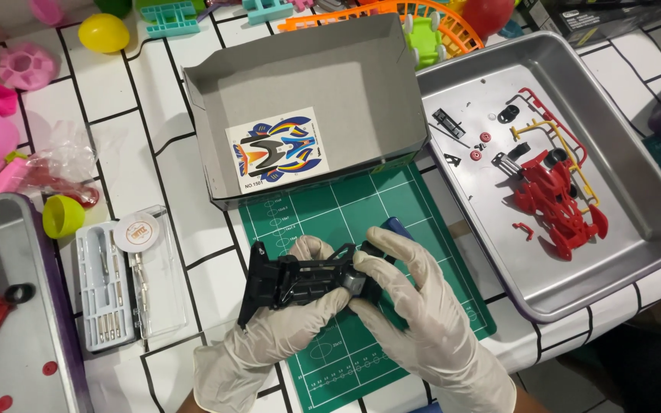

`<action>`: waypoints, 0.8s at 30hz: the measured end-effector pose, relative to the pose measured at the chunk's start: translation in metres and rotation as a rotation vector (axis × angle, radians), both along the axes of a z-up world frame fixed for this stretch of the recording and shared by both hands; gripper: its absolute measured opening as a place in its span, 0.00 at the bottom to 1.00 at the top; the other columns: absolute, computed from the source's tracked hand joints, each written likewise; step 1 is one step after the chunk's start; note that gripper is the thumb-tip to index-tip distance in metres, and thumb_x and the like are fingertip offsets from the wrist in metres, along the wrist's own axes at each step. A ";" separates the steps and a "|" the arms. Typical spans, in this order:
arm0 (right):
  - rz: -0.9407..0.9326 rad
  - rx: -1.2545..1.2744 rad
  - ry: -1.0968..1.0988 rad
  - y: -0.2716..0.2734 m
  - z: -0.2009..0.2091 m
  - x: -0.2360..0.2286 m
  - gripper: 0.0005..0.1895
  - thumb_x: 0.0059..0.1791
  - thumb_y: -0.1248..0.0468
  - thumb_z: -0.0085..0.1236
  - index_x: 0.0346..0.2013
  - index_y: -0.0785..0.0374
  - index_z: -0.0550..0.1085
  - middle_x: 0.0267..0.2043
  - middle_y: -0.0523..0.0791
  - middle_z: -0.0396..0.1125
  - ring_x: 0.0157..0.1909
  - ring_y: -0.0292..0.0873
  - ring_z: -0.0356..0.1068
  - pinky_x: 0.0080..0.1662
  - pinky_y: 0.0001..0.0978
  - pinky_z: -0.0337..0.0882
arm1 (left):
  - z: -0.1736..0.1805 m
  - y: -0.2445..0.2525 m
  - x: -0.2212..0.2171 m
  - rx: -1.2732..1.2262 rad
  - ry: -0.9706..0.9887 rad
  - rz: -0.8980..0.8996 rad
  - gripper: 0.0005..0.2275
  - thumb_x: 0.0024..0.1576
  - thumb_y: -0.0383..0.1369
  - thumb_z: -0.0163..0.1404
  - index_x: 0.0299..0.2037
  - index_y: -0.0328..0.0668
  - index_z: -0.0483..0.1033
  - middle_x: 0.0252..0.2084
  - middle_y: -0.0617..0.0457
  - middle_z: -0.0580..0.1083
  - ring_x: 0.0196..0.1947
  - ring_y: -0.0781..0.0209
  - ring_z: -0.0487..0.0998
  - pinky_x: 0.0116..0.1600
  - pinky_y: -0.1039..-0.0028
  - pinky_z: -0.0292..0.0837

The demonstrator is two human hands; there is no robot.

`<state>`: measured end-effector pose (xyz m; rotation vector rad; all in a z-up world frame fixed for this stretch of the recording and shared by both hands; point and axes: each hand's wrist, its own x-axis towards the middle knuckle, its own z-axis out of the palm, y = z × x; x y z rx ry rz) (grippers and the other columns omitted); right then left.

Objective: The person assembles a toy car chassis on a green cutting mat. They use a screwdriver to tighten screws on the black plastic frame, insert two AA batteries into the battery compartment, and attach a black plastic cover to secure the batteries.

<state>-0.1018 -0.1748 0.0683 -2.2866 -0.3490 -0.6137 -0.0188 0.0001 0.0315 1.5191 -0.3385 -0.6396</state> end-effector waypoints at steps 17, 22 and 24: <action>0.001 0.039 0.082 0.005 -0.001 0.003 0.26 0.48 0.67 0.64 0.60 0.62 0.67 0.67 0.56 0.61 0.69 0.58 0.64 0.69 0.52 0.66 | -0.011 0.005 0.003 -0.425 0.181 -0.065 0.18 0.57 0.30 0.58 0.50 0.45 0.59 0.45 0.56 0.62 0.45 0.69 0.70 0.53 0.76 0.69; 0.014 0.043 0.048 0.002 0.006 0.003 0.26 0.48 0.64 0.60 0.61 0.65 0.67 0.66 0.57 0.61 0.69 0.57 0.64 0.69 0.51 0.68 | -0.012 0.009 0.007 -0.654 0.503 -0.129 0.18 0.58 0.32 0.59 0.52 0.40 0.63 0.48 0.52 0.67 0.54 0.60 0.72 0.66 0.68 0.66; -0.004 0.069 0.063 0.000 0.004 0.003 0.25 0.49 0.65 0.59 0.60 0.64 0.67 0.66 0.56 0.61 0.70 0.56 0.63 0.69 0.50 0.69 | -0.014 0.010 0.010 -0.840 0.790 -0.197 0.20 0.58 0.35 0.61 0.54 0.37 0.66 0.51 0.49 0.69 0.59 0.56 0.71 0.71 0.66 0.61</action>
